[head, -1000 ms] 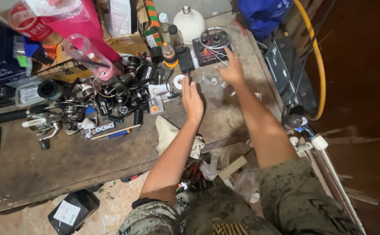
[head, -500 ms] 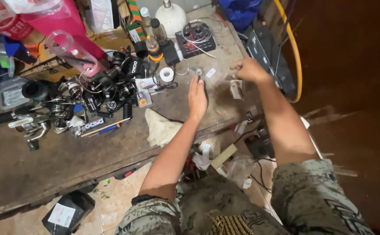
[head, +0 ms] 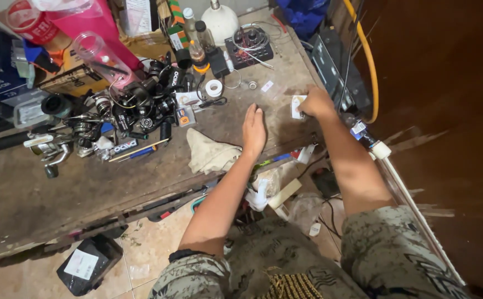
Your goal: The recorder is cleaning and lubricating components of several fishing reels on a workbench.
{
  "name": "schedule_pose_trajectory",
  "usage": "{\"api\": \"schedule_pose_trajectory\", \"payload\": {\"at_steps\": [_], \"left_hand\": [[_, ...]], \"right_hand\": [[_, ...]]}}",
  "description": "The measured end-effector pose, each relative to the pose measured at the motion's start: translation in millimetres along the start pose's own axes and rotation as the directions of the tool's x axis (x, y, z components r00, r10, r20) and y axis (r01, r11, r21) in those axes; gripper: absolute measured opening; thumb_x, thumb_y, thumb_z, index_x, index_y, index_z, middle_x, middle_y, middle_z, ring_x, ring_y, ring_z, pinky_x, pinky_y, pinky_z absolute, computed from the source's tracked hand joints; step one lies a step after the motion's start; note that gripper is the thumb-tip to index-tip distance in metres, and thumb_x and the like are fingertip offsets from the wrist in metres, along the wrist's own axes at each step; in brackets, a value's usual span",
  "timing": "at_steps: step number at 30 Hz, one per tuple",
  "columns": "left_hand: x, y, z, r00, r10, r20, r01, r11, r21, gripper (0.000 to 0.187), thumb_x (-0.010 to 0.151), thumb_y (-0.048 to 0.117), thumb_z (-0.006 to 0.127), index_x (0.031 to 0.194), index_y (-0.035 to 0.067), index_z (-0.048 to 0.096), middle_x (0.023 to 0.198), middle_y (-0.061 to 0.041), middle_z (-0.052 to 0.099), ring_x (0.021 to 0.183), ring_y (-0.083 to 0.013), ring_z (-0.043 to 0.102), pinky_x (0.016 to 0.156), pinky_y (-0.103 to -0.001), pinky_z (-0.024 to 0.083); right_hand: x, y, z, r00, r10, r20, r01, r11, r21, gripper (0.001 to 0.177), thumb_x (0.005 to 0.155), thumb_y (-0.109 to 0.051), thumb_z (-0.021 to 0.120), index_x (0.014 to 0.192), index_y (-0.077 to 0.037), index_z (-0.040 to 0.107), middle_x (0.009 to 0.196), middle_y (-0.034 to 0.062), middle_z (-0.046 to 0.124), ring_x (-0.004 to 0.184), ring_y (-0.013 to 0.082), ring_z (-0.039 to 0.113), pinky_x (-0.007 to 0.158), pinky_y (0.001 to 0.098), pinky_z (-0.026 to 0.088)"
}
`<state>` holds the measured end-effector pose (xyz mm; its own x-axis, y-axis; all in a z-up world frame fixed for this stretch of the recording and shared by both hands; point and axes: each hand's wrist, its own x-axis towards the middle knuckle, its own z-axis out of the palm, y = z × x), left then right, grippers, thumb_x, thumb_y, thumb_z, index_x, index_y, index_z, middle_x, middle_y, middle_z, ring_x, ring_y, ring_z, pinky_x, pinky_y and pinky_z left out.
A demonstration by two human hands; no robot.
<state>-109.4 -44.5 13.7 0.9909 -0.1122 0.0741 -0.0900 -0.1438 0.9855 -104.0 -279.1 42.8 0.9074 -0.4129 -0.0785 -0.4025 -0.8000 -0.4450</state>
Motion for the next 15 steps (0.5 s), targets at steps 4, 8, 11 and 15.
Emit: {"api": "schedule_pose_trajectory", "payload": {"at_steps": [4,8,11,15], "left_hand": [[1,-8,-3,0.999,0.054,-0.003,-0.053,0.997,0.05,0.054,0.106,0.032,0.043,0.142,-0.005,0.054,0.152,-0.024,0.051,0.146,-0.0348,0.043,0.121,-0.037,0.029],[-1,6,-12,1.0,0.014,-0.022,-0.014,1.0,0.016,0.054,0.104,0.031,0.045,0.142,-0.006,0.054,0.15,-0.024,0.053,0.143,-0.0345,0.047,0.119,-0.037,0.031],[5,7,-19,0.999,-0.006,-0.046,0.006,1.0,0.004,0.054,0.103,0.031,0.046,0.141,-0.006,0.055,0.149,-0.025,0.054,0.142,-0.0343,0.048,0.118,-0.037,0.032],[13,10,-31,0.997,-0.042,-0.072,0.037,0.997,-0.067,0.054,0.103,0.031,0.047,0.142,-0.006,0.054,0.148,-0.024,0.055,0.141,-0.0334,0.049,0.117,-0.036,0.033]], "right_hand": [[13,12,26,0.999,0.014,-0.043,-0.012,0.999,0.048,0.062,0.061,-0.025,0.094,0.114,-0.004,0.068,0.113,0.0232,0.071,0.109,0.0402,0.066,0.09,0.0475,0.052],[27,16,49,0.998,-0.041,-0.049,0.057,0.912,0.407,0.038,0.072,-0.017,0.09,0.099,0.004,0.074,0.094,0.0166,0.074,0.081,0.0262,0.07,0.071,0.0387,0.054],[27,-11,46,0.995,-0.067,0.07,0.0,0.723,0.69,0.026,0.079,-0.009,0.085,0.099,0.005,0.076,0.086,0.0102,0.074,0.069,0.0163,0.068,0.06,0.0312,0.052],[20,-57,45,0.969,-0.152,0.195,-0.087,0.528,0.845,0.026,0.083,-0.004,0.079,0.108,0.0,0.075,0.09,0.0043,0.075,0.07,0.0092,0.068,0.058,0.0228,0.053]]}}
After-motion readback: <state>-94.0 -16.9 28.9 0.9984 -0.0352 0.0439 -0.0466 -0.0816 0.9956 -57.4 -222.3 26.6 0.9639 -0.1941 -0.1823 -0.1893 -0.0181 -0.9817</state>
